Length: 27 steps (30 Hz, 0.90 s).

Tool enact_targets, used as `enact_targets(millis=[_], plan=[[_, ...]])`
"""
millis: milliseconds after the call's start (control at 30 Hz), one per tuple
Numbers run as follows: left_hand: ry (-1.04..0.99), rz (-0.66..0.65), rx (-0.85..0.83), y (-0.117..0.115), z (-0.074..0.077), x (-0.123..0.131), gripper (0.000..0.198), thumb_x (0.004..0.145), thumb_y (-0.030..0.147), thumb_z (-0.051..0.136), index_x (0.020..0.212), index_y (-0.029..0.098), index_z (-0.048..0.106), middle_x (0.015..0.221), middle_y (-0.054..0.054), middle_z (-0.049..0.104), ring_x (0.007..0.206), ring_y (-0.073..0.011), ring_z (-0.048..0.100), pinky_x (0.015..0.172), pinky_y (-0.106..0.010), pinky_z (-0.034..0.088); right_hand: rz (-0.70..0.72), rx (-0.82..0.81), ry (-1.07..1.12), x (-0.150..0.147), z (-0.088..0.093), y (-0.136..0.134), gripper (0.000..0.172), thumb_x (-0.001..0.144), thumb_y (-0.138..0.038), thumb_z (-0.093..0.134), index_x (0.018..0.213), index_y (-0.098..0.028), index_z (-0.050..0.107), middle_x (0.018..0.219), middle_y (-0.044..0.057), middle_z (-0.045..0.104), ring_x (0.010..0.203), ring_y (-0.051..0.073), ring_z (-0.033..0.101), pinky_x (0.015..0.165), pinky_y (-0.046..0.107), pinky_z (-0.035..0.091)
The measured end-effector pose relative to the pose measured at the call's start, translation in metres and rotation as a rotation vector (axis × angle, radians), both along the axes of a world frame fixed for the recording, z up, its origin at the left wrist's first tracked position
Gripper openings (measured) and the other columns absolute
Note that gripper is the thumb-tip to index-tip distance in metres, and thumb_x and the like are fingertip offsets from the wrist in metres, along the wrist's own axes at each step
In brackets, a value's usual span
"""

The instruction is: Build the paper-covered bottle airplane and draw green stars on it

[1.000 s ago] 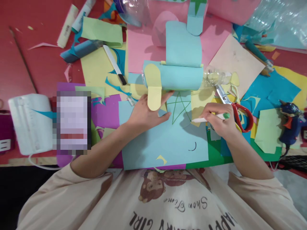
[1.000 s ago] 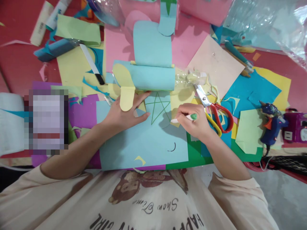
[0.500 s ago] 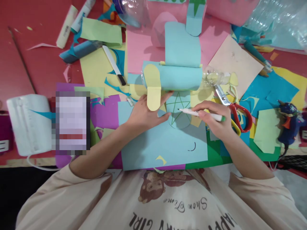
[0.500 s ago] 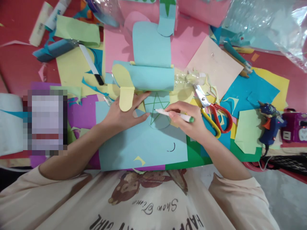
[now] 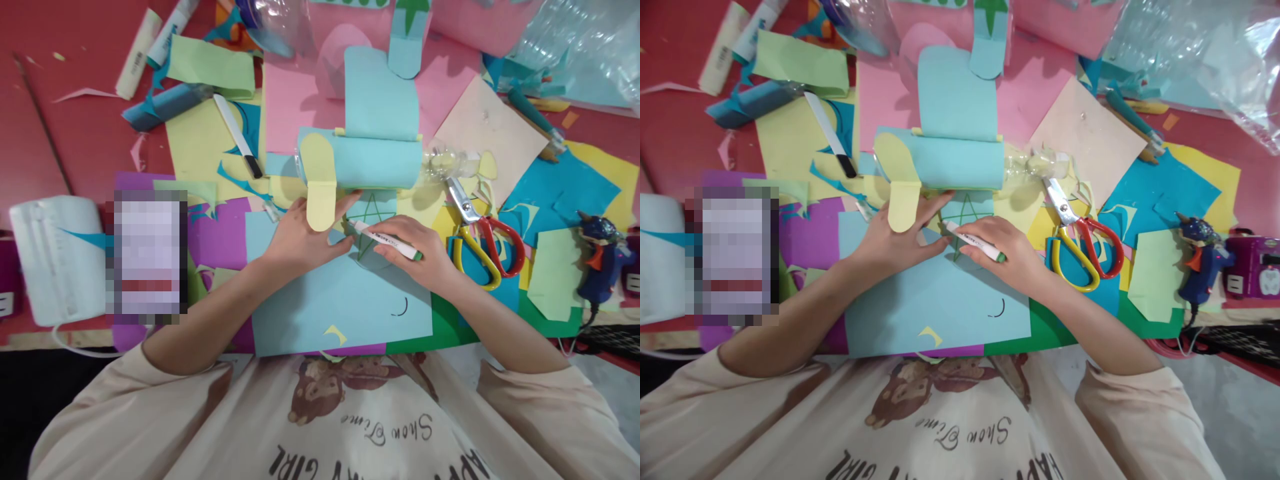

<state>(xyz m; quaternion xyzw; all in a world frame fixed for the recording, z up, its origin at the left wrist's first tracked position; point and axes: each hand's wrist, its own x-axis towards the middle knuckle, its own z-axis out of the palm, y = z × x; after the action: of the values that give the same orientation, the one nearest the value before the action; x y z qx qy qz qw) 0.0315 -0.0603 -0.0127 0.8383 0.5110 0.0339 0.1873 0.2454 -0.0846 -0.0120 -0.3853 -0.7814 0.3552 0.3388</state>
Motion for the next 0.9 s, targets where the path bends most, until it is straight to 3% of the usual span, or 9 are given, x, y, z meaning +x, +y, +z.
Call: enact_targets(millis=[567,900], plan=[[-0.020,0.015,-0.027,0.001,-0.001,0.000,0.061,0.085,0.041,0.055,0.142,0.025,0.042,0.129,-0.008,0.059,0.121,-0.0293,0.052,0.103,-0.041,0.041,0.001,0.000,-0.113,-0.002,0.004,0.000,0.019,0.091,-0.027,0.056,0.105,-0.017,0.063,0.094,0.007,0.071,0.088,0.018,0.063,0.077,0.033,0.049],[0.006,0.011,-0.045,0.001,0.001,0.001,0.062,0.086,0.042,0.053,0.143,0.024,0.039,0.119,-0.007,0.062,0.117,-0.0277,0.053,0.103,-0.039,0.040,-0.032,-0.008,-0.099,0.005,0.009,0.001,0.012,0.088,-0.020,0.056,0.091,-0.015,0.067,0.074,0.003,0.068,0.071,0.015,0.059,0.072,0.034,0.043]])
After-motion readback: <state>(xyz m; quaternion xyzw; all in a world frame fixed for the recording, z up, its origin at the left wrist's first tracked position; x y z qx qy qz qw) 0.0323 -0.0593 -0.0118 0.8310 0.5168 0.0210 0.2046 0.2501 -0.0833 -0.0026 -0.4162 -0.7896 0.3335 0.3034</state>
